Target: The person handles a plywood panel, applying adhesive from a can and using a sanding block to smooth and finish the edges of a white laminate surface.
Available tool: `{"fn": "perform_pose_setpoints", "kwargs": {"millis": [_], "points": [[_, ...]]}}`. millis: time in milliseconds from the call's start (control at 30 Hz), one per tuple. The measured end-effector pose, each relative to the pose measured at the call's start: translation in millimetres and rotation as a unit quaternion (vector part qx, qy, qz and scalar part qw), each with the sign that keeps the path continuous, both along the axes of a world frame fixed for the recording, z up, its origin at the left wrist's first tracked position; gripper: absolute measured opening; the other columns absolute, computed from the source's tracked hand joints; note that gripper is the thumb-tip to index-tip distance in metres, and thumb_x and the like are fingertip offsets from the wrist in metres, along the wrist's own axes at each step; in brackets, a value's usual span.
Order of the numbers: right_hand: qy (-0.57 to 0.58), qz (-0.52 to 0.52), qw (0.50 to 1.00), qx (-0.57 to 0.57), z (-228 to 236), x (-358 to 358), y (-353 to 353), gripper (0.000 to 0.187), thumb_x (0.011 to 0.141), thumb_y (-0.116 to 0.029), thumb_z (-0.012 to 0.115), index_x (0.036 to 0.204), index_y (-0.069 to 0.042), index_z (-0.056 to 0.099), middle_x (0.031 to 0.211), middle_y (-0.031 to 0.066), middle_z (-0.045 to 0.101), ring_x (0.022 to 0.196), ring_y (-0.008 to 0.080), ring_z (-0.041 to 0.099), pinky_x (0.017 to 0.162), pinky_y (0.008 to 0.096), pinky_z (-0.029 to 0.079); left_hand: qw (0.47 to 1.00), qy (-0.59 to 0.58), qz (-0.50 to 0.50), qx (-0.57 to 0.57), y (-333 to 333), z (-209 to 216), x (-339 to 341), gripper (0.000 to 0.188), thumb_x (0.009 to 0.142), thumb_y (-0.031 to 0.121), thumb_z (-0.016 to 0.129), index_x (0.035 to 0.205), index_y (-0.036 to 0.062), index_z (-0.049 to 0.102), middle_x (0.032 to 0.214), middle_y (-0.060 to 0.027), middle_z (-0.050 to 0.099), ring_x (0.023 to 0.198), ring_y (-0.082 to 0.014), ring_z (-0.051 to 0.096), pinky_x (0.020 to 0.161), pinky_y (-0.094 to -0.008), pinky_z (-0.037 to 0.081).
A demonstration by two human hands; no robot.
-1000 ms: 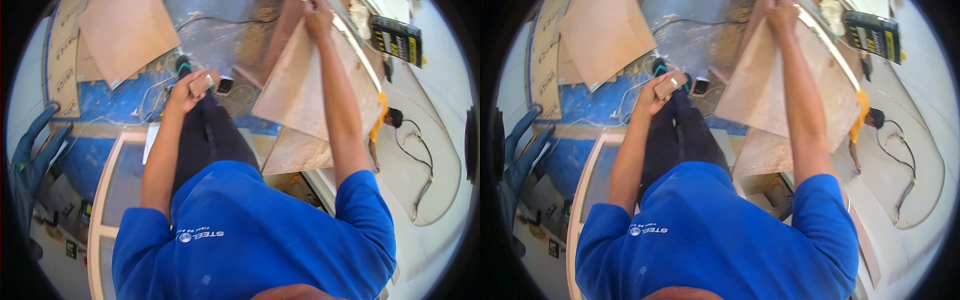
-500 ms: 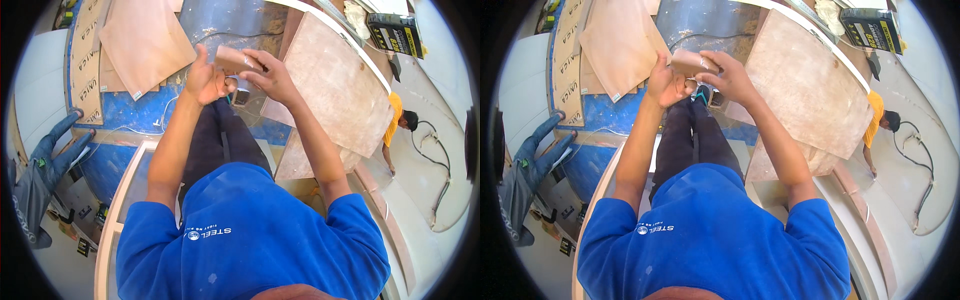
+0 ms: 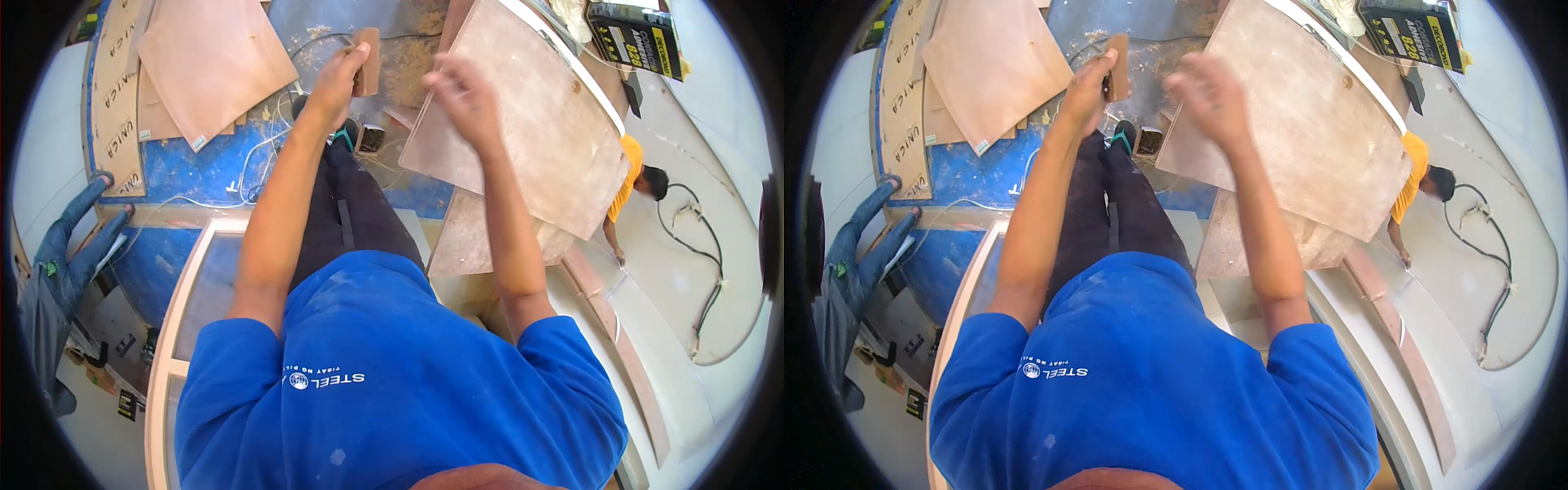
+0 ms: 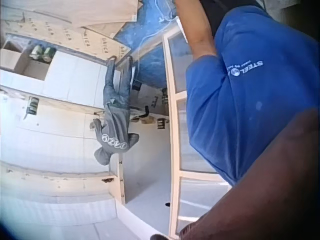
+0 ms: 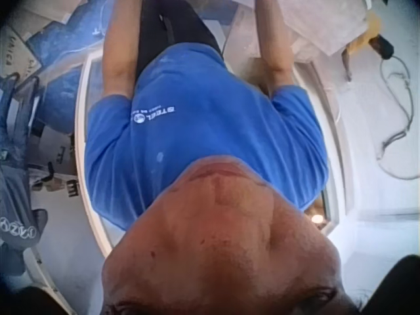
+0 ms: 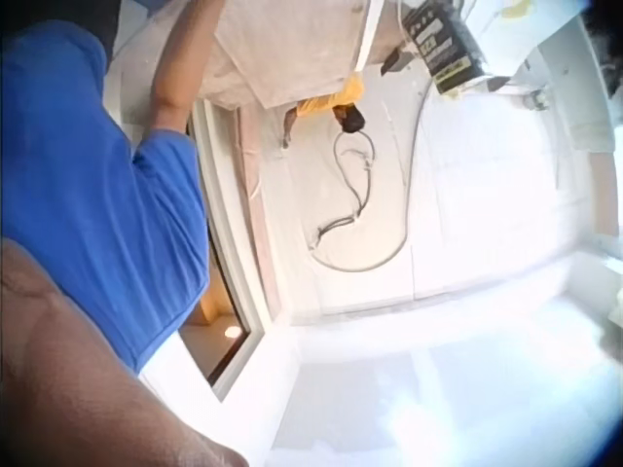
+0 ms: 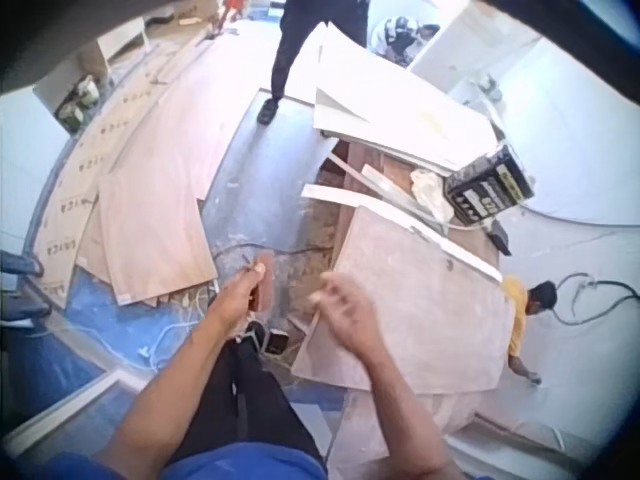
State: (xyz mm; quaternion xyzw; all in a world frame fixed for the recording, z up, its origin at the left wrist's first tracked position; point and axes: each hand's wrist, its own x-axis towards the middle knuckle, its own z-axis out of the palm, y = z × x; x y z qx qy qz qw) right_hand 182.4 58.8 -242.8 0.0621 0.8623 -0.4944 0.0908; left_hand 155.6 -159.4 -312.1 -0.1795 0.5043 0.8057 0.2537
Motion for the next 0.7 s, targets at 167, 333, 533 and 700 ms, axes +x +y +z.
{"fn": "perform_pose_setpoints", "kwargs": {"millis": [167,333,533,700], "points": [[0.230,-0.039,0.862,0.449,-45.7,-52.7,57.5,0.035,0.094,-0.031,0.072,0.122,-0.010,0.071,0.132,0.0112,0.065,0.137,0.0305,0.051,0.112,0.0504,0.039,0.993,0.079,-0.011,-0.092,64.0,-51.3,-4.9,0.063,0.101,0.044,0.060,0.142,-0.0021,0.048,0.124,-0.0141,0.061,0.102,-0.0220,0.064,0.085,-0.0346,0.056],[0.142,0.008,0.868,0.475,-55.0,-53.2,49.8,0.061,0.102,-0.043,0.051,0.154,-0.010,0.046,0.163,0.0216,0.036,0.148,0.0439,0.034,0.115,0.0638,0.026,0.919,0.301,0.023,-0.255,125.7,-68.5,-51.4,0.065,0.102,0.041,0.058,0.149,-0.0021,0.044,0.135,-0.0265,0.060,0.120,-0.0351,0.061,0.101,-0.0414,0.049],[0.128,-0.001,0.876,0.466,-52.6,-50.8,49.8,0.060,0.104,-0.041,0.047,0.155,-0.011,0.044,0.163,0.0215,0.036,0.148,0.0439,0.033,0.117,0.0638,0.024,0.944,0.272,-0.005,-0.185,138.3,-54.2,-54.1,0.068,0.102,0.039,0.058,0.152,-0.0026,0.038,0.142,-0.0314,0.054,0.134,-0.0426,0.053,0.110,-0.0453,0.043],[0.158,-0.017,0.879,0.450,-57.2,-52.2,49.5,0.057,0.104,-0.038,0.046,0.154,-0.011,0.044,0.162,0.0194,0.037,0.148,0.0430,0.033,0.117,0.0643,0.023,0.933,0.269,-0.050,-0.235,124.6,-32.3,-37.5,0.066,0.102,0.038,0.058,0.150,-0.0035,0.039,0.136,-0.0312,0.059,0.130,-0.0408,0.057,0.109,-0.0447,0.044]]}}
